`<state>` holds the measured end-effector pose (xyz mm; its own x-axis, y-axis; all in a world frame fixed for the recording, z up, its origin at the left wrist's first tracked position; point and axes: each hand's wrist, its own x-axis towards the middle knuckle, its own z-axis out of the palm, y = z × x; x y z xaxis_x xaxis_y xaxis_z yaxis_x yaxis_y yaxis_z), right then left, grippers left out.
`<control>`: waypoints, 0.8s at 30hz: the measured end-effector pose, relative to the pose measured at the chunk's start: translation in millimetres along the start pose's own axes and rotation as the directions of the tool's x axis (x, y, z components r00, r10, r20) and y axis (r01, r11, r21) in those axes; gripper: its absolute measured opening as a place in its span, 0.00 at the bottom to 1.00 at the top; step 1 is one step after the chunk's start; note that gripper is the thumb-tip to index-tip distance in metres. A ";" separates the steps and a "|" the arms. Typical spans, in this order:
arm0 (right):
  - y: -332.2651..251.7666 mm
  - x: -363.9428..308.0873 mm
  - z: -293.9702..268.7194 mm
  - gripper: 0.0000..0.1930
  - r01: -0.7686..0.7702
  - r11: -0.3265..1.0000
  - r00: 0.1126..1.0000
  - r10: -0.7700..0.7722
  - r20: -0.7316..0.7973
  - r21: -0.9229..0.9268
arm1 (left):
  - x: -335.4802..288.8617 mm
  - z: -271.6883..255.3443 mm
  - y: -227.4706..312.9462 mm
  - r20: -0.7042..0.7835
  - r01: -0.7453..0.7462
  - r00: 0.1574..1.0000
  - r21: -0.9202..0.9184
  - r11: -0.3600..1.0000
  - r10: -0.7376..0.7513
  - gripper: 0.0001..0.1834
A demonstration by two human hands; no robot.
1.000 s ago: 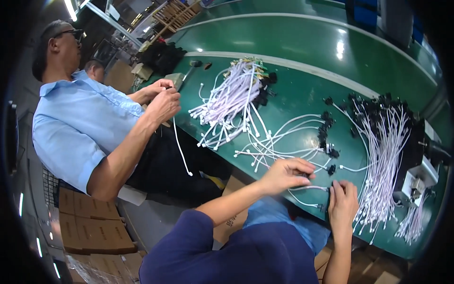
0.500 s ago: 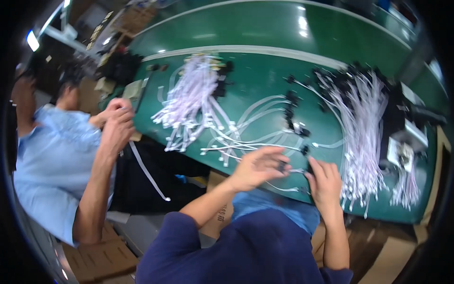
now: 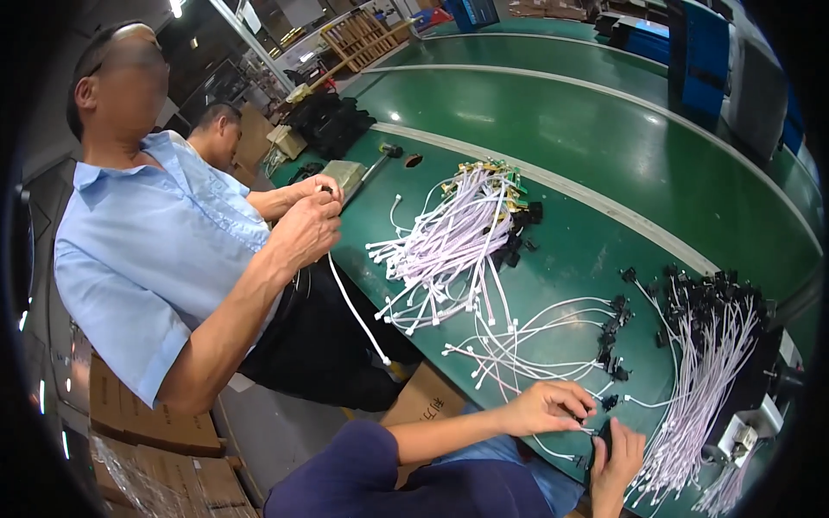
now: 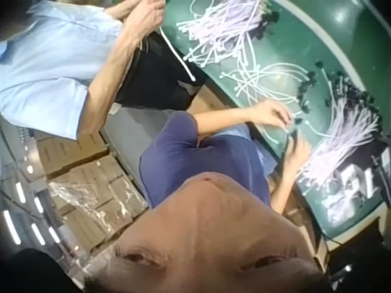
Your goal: The worker is assembling wiring harnesses by attaching connectors to bundles of wires at a factory workbench.
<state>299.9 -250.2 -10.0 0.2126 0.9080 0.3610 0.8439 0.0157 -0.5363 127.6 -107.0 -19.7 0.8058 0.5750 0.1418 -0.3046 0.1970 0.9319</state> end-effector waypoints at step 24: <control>3.3 13.9 -6.0 0.25 -0.077 0.997 0.996 0.078 -0.034 0.020 | 12.2 7.8 32.2 -0.104 0.088 0.991 -0.002 0.996 -0.087 0.45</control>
<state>308.6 -240.1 -2.2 0.2940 0.8917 0.3441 0.8152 -0.0459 -0.5774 131.7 -99.8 14.6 0.7720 0.6351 0.0244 -0.2337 0.2480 0.9402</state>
